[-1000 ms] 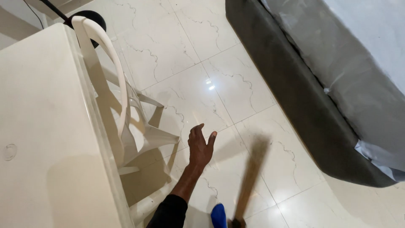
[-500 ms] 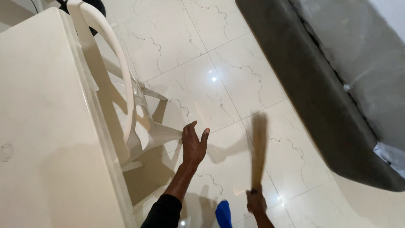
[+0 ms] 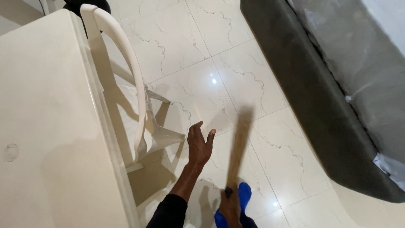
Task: The person sweeps plastic debris across a tiled floor with a broom, moving a table and chairs by hand to sweep the area underneath them.
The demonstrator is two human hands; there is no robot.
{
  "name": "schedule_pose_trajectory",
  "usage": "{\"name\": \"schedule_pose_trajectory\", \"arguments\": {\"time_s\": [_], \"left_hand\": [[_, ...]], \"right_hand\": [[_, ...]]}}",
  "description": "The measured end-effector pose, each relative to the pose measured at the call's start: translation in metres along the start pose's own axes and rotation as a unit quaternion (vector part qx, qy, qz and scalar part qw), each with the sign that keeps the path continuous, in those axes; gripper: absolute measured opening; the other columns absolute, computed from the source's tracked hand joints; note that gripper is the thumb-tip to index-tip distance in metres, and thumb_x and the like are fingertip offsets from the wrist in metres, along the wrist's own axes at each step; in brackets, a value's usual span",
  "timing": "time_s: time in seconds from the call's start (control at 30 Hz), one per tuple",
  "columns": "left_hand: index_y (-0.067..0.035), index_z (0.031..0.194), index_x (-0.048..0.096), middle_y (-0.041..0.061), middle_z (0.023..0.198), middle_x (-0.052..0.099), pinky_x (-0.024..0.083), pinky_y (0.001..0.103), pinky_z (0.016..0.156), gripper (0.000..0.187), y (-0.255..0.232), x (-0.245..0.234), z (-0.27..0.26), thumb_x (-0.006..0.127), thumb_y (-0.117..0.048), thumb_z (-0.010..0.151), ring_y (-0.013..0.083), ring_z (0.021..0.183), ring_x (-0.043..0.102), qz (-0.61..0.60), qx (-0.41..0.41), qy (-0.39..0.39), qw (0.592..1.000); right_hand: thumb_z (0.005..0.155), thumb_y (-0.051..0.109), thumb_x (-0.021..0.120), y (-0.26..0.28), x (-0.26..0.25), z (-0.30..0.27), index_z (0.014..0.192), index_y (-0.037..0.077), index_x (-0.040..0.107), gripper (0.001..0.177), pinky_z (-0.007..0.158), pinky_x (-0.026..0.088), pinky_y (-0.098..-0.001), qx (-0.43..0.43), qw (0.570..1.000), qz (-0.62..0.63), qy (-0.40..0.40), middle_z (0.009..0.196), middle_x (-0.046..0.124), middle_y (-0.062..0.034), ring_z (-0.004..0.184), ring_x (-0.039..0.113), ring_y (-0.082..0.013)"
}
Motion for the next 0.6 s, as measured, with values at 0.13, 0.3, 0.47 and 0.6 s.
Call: {"name": "schedule_pose_trajectory", "arguments": {"time_s": [0.13,0.3,0.47,0.6], "left_hand": [[0.002,0.142,0.044,0.026,0.142,0.048,0.034,0.060,0.110,0.065,0.012,-0.009,0.013,0.059,-0.045,0.100,0.0425,0.133,0.046,0.017,0.003,-0.013,1.000],[0.002,0.142,0.044,0.028,0.141,0.045,0.035,0.059,0.109,0.068,0.015,-0.016,0.025,0.061,-0.047,0.097,0.0433,0.131,0.044,0.012,-0.047,-0.005,0.999],[0.003,0.143,0.043,0.027,0.143,0.046,0.033,0.059,0.111,0.069,0.027,-0.003,0.032,0.056,-0.050,0.101,0.0430,0.133,0.044,0.015,-0.031,-0.014,0.999],[0.003,0.144,0.044,0.027,0.144,0.046,0.033,0.058,0.111,0.071,0.020,0.015,0.052,0.055,-0.052,0.101,0.0423,0.134,0.044,0.013,-0.037,-0.019,0.999]], "right_hand": [[0.092,0.039,0.069,0.038,0.070,0.116,0.158,0.017,0.029,0.081,0.091,0.055,-0.0519,-0.245,0.949,-0.198,0.022,0.112,0.073,-0.0174,0.107,0.069,-0.0375],[0.094,0.055,0.063,0.087,0.093,0.211,0.164,0.026,0.020,0.087,0.097,0.054,-0.0504,-0.204,0.865,-0.449,0.092,0.133,0.058,-0.0198,0.115,0.065,-0.0382],[0.091,0.052,0.067,0.005,0.007,0.264,0.157,0.026,0.031,0.080,0.094,0.054,-0.0516,-0.127,0.938,-0.320,-0.029,0.123,0.066,-0.0202,0.110,0.066,-0.0382],[0.095,0.038,0.064,-0.075,-0.072,0.204,0.146,0.017,0.044,0.059,0.076,0.065,-0.0573,0.086,0.986,0.003,-0.141,0.111,0.073,-0.0198,0.088,0.075,-0.0446]]}}
Point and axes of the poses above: each hand's wrist, its own z-axis towards the middle knuckle, its own x-axis out of the palm, y = z × x, the point moved 4 cm from there along z, towards the middle knuckle
